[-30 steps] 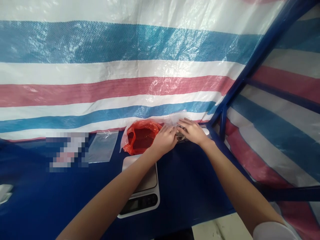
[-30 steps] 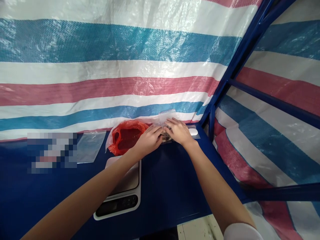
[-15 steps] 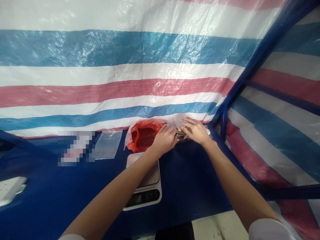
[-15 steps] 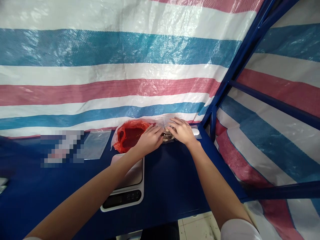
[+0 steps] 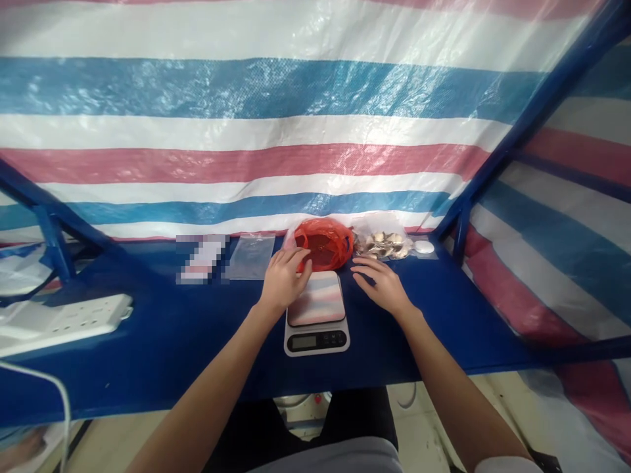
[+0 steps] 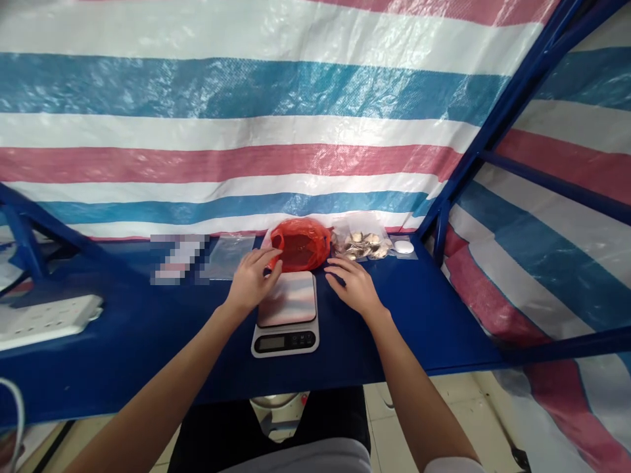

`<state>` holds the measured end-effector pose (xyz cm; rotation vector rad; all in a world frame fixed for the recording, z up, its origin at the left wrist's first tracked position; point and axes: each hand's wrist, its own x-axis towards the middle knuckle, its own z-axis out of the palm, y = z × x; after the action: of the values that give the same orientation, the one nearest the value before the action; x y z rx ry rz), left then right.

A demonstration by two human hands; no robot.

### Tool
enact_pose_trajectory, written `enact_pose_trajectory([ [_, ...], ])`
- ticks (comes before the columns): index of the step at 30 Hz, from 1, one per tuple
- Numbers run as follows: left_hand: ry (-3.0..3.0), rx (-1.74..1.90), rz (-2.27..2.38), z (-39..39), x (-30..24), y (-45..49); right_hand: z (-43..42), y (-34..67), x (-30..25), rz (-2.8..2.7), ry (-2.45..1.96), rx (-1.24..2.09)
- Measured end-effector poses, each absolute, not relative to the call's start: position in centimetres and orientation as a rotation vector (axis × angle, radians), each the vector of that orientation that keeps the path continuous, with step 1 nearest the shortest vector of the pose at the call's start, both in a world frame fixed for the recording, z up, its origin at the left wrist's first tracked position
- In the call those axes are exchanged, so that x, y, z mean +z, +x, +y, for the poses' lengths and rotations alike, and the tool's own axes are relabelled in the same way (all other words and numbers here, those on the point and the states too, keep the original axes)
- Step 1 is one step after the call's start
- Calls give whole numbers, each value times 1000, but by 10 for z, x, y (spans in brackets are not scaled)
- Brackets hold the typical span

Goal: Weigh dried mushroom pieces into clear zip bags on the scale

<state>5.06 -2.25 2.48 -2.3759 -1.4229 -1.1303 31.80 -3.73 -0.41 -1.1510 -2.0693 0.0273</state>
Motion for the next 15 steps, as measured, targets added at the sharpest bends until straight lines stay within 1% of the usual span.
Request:
enact_pose_trajectory([
  [3,-2321,-1061,-1593,-37,12,13,-43,305,-23,-2106,-1272,71],
  [7,-2366,-799,-1741,-47,-9,-18,-44,296,-38,-2190,-1490,39],
  [11,-2387,-564,-1794,-51,-25,-23,-46,293,-40,-2196,-1641,17],
  [15,-2372,-437,-1857,-52,-28,-19,-49,291,-39,-2191,-1694,35],
])
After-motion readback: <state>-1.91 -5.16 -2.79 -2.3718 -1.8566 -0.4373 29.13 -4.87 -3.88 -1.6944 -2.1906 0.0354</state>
